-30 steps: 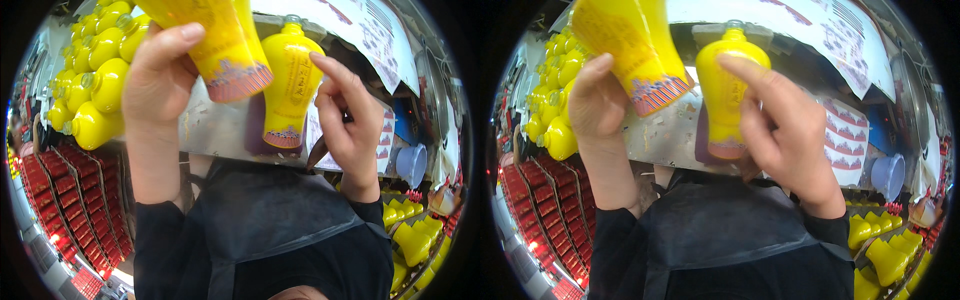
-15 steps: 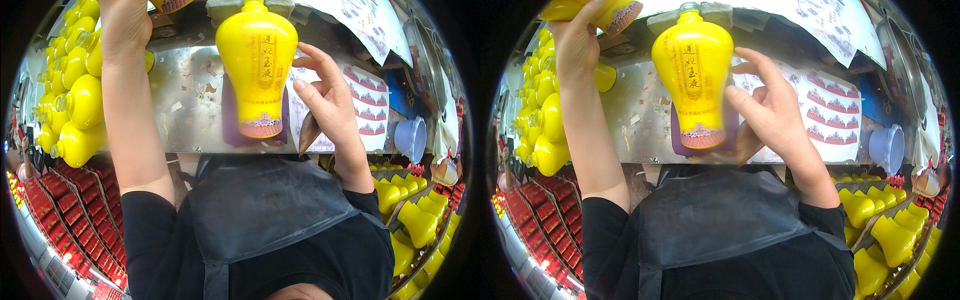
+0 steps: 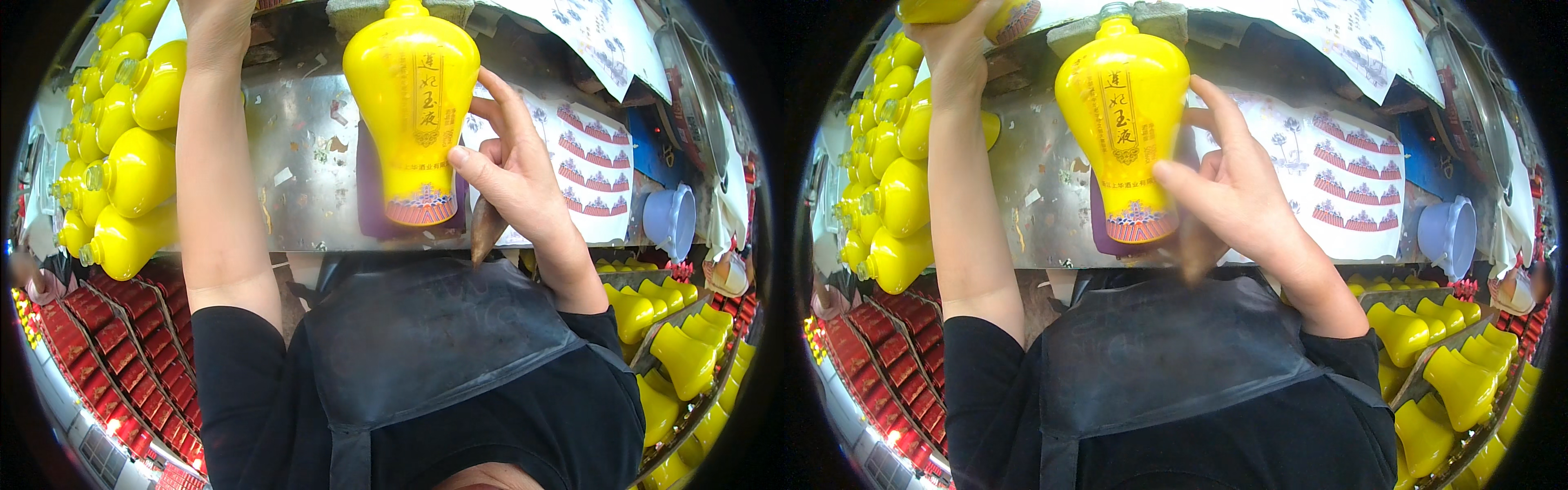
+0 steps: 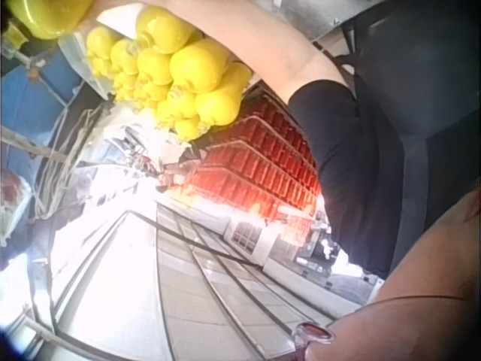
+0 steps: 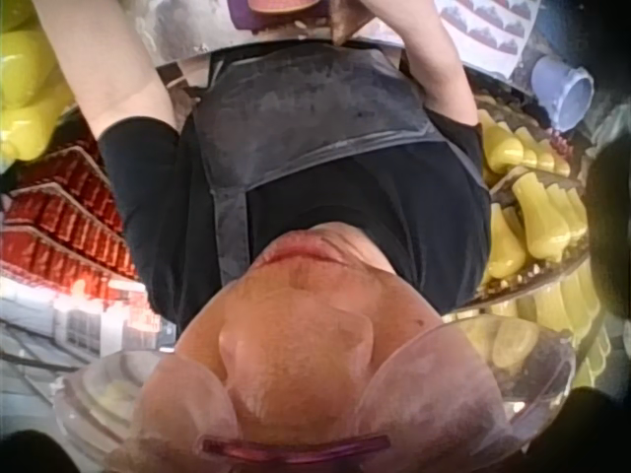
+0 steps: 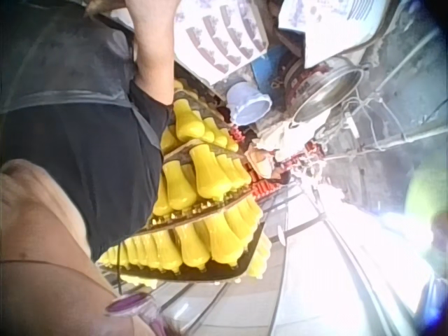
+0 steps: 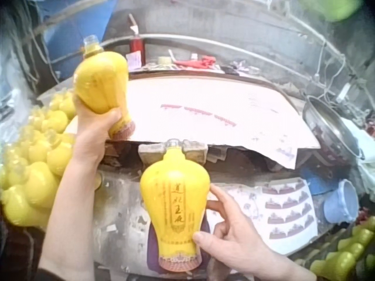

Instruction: The person applies decorative paper labels to yellow ceramic vases. They peel a label from a sheet, wrap it around the base of a vase, smooth it with their fingers, and use a small tool to press the edges. The labeled vases are placed on a metal workbench next to other finished units.

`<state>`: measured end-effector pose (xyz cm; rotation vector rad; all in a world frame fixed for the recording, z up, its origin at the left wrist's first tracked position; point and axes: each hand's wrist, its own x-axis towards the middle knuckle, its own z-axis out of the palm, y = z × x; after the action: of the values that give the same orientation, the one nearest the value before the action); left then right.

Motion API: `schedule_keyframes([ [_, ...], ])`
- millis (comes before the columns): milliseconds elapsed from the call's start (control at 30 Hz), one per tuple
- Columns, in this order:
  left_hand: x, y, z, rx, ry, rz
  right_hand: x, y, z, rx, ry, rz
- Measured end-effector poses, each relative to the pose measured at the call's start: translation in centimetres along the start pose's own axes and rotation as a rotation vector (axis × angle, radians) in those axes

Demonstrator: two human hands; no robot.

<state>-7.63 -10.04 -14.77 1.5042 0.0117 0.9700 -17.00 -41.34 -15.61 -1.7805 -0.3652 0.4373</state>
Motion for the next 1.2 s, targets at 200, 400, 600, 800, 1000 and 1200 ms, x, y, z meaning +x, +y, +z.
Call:
schedule_keyframes([
  [200, 0.3, -0.8, 0.0, -0.002, -0.015, 0.006, 0.0, 0.3, 0.3, -0.092, 0.025, -0.023],
  [400, 0.9, -2.2, -0.9, -0.06, -0.07, -0.063, 0.0, 0.3, 0.5, -0.091, 0.028, -0.024],
  [600, 1.6, -1.8, -1.7, -0.056, -0.182, -0.126, -0.2, 0.1, 0.5, -0.109, -0.015, -0.003],
  [800, -4.1, 2.3, -1.0, 0.142, 0.143, -0.03, 0.0, 1.0, 1.1, 0.006, 0.045, -0.056],
  [1000, -15.8, 6.7, -1.4, -0.039, -0.219, -0.381, 0.1, 1.5, 1.4, 0.038, 0.056, -0.07],
  [1200, -19.9, 6.3, 0.2, -0.104, -0.264, -0.447, -0.1, 1.1, 1.4, -0.132, 0.025, -0.051],
])
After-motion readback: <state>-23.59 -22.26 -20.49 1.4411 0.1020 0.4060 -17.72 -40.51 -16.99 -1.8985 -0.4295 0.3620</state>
